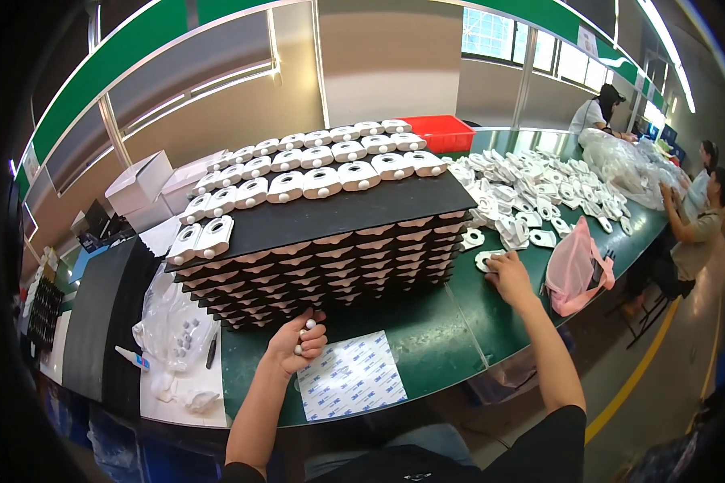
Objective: Assembling small plastic light fixture components on an industrial assembly line.
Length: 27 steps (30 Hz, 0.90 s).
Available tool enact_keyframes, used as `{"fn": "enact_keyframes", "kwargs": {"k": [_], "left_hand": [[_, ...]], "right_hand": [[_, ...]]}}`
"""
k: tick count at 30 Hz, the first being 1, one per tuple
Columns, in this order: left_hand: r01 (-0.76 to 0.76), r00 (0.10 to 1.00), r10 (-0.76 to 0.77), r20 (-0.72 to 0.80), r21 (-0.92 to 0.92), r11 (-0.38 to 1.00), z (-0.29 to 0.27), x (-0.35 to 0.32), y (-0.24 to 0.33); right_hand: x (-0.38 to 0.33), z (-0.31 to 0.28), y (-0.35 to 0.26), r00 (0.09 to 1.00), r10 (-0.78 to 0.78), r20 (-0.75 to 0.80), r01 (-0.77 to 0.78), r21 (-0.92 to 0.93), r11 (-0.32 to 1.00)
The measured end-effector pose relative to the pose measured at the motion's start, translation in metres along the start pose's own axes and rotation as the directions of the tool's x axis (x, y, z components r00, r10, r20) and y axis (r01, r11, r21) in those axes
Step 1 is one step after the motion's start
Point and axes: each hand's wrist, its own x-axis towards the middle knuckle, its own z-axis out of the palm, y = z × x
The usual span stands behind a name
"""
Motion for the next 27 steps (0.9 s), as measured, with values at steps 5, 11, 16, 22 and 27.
{"fn": "enact_keyframes", "kwargs": {"k": [5, 11, 16, 22, 27], "left_hand": [[-0.071, 0.992, 0.073, -0.105, 0.019, 0.997, 0.0, -0.004, -0.004], [-0.228, 0.943, 0.281, -0.176, 0.274, 0.935, 0.006, -0.012, -0.008], [-0.238, 0.946, 0.295, -0.131, 0.336, 0.911, 0.007, -0.012, -0.012], [-0.263, 0.937, 0.322, -0.134, 0.336, 0.905, 0.004, -0.01, -0.012], [-0.29, 0.932, 0.343, -0.115, 0.332, 0.898, 0.004, -0.01, -0.012]], "right_hand": [[-0.003, -0.008, -0.006, 0.989, -0.142, 0.038, 0.147, -0.33, 0.933], [-0.001, -0.048, -0.116, 0.956, -0.03, -0.291, -0.005, -0.119, 0.993], [-0.024, -0.03, -0.192, 0.932, 0.248, 0.264, -0.357, 0.785, 0.506], [-0.032, 0.008, -0.236, 0.788, -0.083, 0.61, -0.615, 0.788, -0.044], [-0.031, 0.023, -0.238, 0.88, -0.09, 0.466, -0.464, 0.885, 0.037]]}}
